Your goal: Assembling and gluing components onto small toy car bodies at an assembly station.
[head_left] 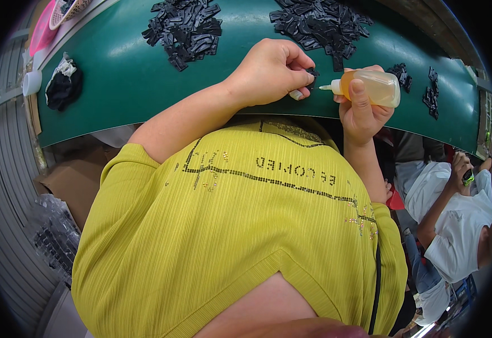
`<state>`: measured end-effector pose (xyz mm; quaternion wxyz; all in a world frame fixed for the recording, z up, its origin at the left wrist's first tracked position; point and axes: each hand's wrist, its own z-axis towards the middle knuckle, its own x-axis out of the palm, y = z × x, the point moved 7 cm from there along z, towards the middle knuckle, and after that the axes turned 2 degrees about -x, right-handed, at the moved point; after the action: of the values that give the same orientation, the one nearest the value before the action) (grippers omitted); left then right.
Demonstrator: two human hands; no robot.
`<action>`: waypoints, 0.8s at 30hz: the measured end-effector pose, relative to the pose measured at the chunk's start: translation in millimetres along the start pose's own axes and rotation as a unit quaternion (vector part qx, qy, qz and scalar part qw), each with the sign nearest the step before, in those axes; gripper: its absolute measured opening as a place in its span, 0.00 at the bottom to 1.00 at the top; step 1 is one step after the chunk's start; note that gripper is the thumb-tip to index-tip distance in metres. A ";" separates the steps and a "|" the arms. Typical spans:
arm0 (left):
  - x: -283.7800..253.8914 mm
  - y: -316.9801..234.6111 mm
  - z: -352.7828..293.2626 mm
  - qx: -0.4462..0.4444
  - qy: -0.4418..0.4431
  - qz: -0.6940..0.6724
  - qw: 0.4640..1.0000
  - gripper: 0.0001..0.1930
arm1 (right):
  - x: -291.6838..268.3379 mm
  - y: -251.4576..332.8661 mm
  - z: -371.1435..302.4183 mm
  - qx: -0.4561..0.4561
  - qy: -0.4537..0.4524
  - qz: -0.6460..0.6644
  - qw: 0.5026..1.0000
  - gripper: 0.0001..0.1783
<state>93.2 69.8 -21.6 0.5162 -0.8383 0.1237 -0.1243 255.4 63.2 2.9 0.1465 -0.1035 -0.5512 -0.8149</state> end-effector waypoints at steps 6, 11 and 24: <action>-0.4 -0.3 0.6 -0.001 -0.002 0.007 1.000 0.13 | 1.7 -0.9 0.7 -0.006 0.011 -0.036 0.999 0.07; 2.1 -1.8 0.7 0.006 -0.008 0.021 1.000 0.13 | -8.6 -1.7 1.7 0.011 -0.044 -0.015 0.999 0.06; 80.6 -56.7 48.7 0.141 0.020 0.224 0.964 0.10 | -68.0 70.7 -22.5 -0.093 -0.086 0.106 0.986 0.21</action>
<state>189.8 108.2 14.4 0.6412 -0.7051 0.3003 -0.0381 343.9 26.1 33.5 0.1739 -0.2437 -0.4696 -0.8306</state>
